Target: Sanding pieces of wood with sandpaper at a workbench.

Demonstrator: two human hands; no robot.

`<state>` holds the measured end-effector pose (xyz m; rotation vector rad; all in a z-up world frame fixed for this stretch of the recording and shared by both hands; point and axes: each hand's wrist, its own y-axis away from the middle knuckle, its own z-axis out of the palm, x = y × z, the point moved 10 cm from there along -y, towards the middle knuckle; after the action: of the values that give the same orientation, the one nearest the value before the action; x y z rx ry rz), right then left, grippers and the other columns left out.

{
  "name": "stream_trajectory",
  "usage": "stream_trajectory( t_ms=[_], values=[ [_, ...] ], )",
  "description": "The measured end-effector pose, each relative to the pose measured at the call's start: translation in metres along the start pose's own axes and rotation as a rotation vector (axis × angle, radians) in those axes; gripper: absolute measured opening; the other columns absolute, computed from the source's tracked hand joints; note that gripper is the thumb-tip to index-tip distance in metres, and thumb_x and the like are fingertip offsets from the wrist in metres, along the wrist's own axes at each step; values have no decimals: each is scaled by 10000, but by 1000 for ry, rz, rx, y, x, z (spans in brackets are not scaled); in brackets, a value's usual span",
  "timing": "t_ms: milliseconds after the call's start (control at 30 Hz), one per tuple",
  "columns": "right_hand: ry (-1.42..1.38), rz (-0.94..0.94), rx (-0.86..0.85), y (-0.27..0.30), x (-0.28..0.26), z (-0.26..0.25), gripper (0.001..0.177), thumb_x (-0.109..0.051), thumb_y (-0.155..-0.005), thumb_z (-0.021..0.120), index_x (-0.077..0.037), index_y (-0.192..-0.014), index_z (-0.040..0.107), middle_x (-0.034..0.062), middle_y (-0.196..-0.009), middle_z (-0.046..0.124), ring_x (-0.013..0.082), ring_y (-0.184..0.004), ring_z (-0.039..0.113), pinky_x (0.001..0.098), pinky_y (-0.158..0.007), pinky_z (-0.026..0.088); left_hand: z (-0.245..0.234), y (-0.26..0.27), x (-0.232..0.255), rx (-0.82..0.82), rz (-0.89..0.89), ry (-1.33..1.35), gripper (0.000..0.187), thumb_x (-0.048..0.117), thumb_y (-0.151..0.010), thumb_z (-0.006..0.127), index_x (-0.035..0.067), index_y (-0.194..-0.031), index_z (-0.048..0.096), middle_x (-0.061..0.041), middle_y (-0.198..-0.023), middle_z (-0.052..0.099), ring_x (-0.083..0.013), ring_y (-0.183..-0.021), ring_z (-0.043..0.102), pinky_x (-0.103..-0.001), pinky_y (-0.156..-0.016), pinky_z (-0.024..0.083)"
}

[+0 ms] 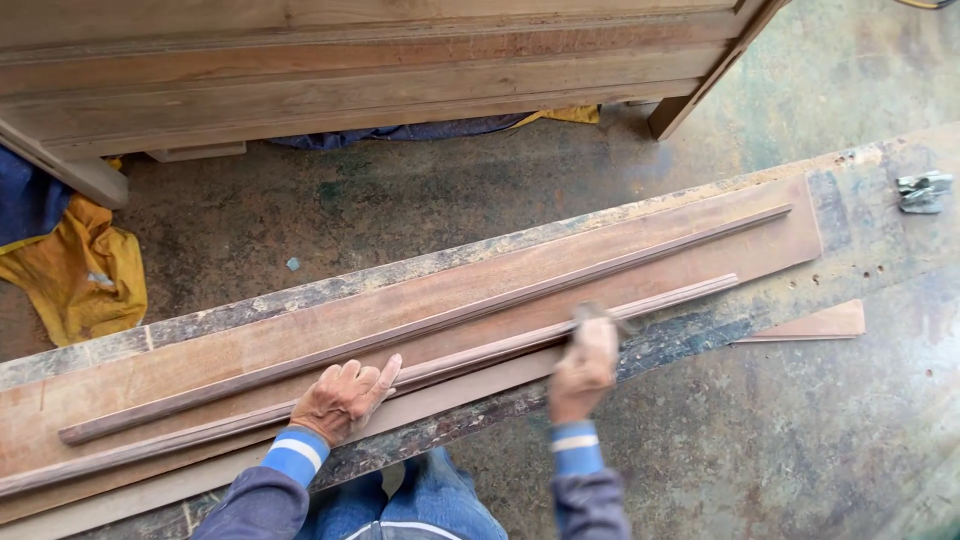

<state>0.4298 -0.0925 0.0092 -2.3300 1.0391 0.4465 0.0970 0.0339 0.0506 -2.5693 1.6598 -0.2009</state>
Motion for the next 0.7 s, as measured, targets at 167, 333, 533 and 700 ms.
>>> stream_trajectory(
  t_ms=[167, 333, 533, 700],
  values=[
    [-156, -429, -115, 97, -113, 17, 342, -97, -911, 646, -64, -1248, 699, 187, -1293, 704, 361, -1263, 626, 446, -1100, 492, 12, 3, 0, -33, -12, -10, 583, 338, -948, 605, 108, -1470, 482, 4, -743, 527, -168, -688, 537, -301, -591, 493],
    [-96, -367, -50, -36, -53, -17, 304, 40, -995, 532, -72, -1196, 731, 113, -1228, 740, 245, -1195, 695, 408, -1109, 570, 9, 0, -1, -50, -10, -18, 594, 362, -951, 603, 126, -1478, 468, -2, -726, 518, -169, -670, 531, -303, -587, 492],
    [-89, -211, -7, 11, -62, 5, 292, 14, -962, 569, -30, -1218, 704, 202, -1277, 705, 327, -1258, 642, 468, -1161, 473, 13, 0, -4, -28, -12, -15, 586, 352, -944, 604, 110, -1463, 479, -4, -718, 508, -171, -668, 530, -310, -586, 490],
    [-212, -399, -98, 39, -69, 26, 327, -6, -930, 568, -78, -1204, 732, 161, -1248, 739, 302, -1271, 640, 491, -1164, 438, 10, 1, -2, -56, -10, -4, 565, 329, -949, 609, 110, -1457, 498, -5, -715, 495, -169, -673, 532, -308, -586, 486]
  ],
)
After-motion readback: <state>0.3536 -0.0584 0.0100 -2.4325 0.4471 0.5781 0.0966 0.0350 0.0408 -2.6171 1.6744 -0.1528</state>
